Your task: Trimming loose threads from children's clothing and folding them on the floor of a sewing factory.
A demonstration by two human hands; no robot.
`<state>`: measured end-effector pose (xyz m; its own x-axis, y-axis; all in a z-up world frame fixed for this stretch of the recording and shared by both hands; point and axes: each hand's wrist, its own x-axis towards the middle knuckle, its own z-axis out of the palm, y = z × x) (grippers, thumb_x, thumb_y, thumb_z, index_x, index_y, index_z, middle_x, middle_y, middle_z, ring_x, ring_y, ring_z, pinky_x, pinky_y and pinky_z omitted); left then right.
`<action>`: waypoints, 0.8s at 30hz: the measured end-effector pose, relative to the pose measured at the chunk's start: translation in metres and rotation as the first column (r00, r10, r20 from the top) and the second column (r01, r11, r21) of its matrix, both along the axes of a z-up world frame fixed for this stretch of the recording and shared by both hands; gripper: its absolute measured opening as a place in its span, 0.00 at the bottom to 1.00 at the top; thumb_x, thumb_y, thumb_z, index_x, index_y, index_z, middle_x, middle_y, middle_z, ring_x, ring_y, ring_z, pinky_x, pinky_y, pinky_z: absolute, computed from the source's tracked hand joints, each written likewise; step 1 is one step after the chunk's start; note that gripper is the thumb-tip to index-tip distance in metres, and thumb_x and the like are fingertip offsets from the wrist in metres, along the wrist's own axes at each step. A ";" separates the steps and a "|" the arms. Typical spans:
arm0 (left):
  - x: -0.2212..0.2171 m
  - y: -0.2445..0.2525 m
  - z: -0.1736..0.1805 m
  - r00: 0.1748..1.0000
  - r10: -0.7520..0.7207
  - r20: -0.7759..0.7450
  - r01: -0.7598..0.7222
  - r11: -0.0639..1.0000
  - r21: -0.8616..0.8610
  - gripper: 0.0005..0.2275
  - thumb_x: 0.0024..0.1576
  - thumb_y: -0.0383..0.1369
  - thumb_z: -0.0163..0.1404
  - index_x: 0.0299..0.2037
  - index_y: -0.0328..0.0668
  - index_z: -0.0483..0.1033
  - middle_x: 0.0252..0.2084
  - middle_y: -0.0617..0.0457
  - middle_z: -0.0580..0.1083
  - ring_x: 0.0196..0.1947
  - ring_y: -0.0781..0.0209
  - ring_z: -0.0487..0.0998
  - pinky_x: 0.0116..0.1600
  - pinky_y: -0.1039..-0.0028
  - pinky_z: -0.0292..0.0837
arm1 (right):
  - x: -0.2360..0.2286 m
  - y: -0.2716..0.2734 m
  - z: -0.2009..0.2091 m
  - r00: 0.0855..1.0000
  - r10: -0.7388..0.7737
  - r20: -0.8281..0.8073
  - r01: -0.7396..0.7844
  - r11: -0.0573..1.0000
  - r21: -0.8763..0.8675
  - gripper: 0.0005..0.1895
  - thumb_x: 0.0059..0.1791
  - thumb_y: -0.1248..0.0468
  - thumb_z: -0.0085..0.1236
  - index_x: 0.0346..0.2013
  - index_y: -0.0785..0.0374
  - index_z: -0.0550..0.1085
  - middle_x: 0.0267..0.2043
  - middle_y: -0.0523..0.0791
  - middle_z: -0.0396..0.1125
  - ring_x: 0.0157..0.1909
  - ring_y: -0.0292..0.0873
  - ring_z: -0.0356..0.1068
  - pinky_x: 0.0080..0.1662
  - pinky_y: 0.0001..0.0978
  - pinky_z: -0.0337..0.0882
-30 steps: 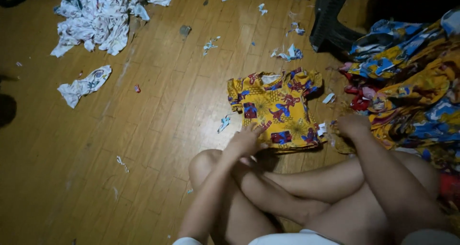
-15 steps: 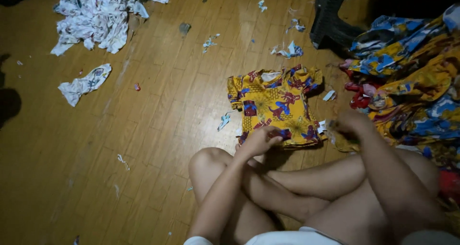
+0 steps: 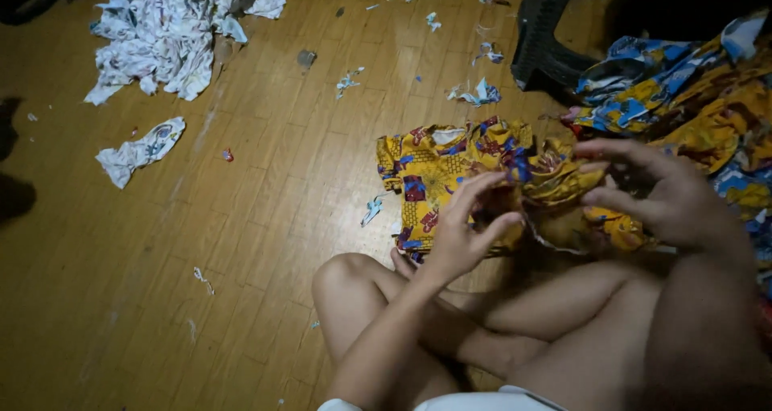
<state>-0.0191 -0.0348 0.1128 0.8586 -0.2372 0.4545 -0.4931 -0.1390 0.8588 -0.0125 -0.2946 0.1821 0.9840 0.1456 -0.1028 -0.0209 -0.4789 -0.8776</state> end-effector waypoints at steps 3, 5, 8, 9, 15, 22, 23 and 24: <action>-0.007 -0.003 0.015 0.998 -0.066 -0.008 0.066 0.997 -0.029 0.21 0.56 0.34 0.58 0.59 0.42 0.71 0.59 0.46 0.72 0.60 0.51 0.75 0.68 0.62 0.72 | -0.007 0.004 -0.012 0.994 0.073 0.080 -0.062 0.989 -0.131 0.28 0.39 0.71 0.68 0.54 0.53 0.80 0.35 0.46 0.77 0.28 0.41 0.73 0.31 0.31 0.74; -0.011 -0.001 0.019 0.998 -0.062 -0.019 0.062 0.998 -0.009 0.13 0.56 0.32 0.58 0.50 0.40 0.75 0.56 0.47 0.73 0.56 0.53 0.75 0.63 0.65 0.73 | -0.010 0.001 -0.028 0.982 0.153 0.114 -0.146 0.987 -0.066 0.24 0.39 0.68 0.67 0.51 0.55 0.80 0.36 0.47 0.79 0.28 0.41 0.78 0.30 0.30 0.80; -0.019 0.010 0.019 0.994 -0.097 -0.056 0.097 0.995 0.007 0.06 0.57 0.30 0.57 0.41 0.39 0.79 0.50 0.50 0.73 0.51 0.56 0.75 0.57 0.68 0.73 | -0.023 -0.006 -0.049 0.973 0.226 0.056 -0.228 0.973 0.038 0.21 0.38 0.66 0.68 0.46 0.60 0.82 0.35 0.48 0.83 0.27 0.42 0.81 0.30 0.30 0.81; -0.022 0.014 0.017 0.988 -0.132 -0.083 0.133 0.991 0.002 0.05 0.57 0.30 0.57 0.40 0.40 0.78 0.49 0.51 0.73 0.50 0.58 0.75 0.56 0.69 0.73 | -0.029 -0.008 -0.055 0.973 0.228 -0.041 -0.224 0.971 0.080 0.21 0.37 0.66 0.71 0.45 0.61 0.84 0.33 0.47 0.84 0.26 0.42 0.80 0.30 0.32 0.77; -0.028 0.044 -0.021 0.977 -0.097 -0.192 0.067 0.985 -0.157 0.05 0.63 0.25 0.50 0.48 0.38 0.72 0.38 0.54 0.74 0.32 0.67 0.72 0.39 0.79 0.70 | -0.023 -0.013 -0.075 0.978 0.207 -0.025 -0.209 0.975 -0.079 0.21 0.35 0.79 0.67 0.40 0.59 0.85 0.44 0.42 0.82 0.36 0.39 0.82 0.42 0.28 0.85; -0.054 0.104 0.020 0.936 -0.278 -0.214 0.267 0.961 -0.078 0.05 0.57 0.25 0.57 0.38 0.30 0.78 0.34 0.46 0.78 0.28 0.61 0.82 0.33 0.80 0.82 | -0.035 -0.023 -0.109 0.909 0.408 -0.085 -0.406 0.913 0.042 0.09 0.35 0.78 0.63 0.23 0.63 0.84 0.45 0.40 0.84 0.26 0.37 0.71 0.29 0.31 0.71; -0.059 0.117 0.023 0.954 -0.255 -0.160 0.272 0.958 0.096 0.05 0.54 0.28 0.60 0.34 0.35 0.79 0.29 0.52 0.76 0.24 0.63 0.74 0.42 0.79 0.77 | -0.039 -0.017 -0.130 0.863 0.505 -0.025 -0.499 0.858 0.123 0.10 0.36 0.75 0.64 0.29 0.61 0.84 0.47 0.40 0.82 0.38 0.40 0.74 0.41 0.33 0.72; -0.064 0.129 0.027 0.965 -0.241 -0.103 0.260 0.927 0.269 0.05 0.52 0.31 0.62 0.29 0.40 0.79 0.23 0.57 0.73 0.21 0.65 0.66 0.51 0.78 0.72 | -0.044 -0.012 -0.152 0.807 0.589 0.043 -0.585 0.787 0.197 0.13 0.36 0.71 0.66 0.35 0.59 0.84 0.49 0.41 0.80 0.51 0.44 0.77 0.53 0.35 0.73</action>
<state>-0.0831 0.0944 0.1393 0.7809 -0.5567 0.2832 -0.4855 -0.2557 0.8360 -0.0563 -0.3061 0.0303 0.7002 0.7133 -0.0300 0.1912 -0.2278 -0.9547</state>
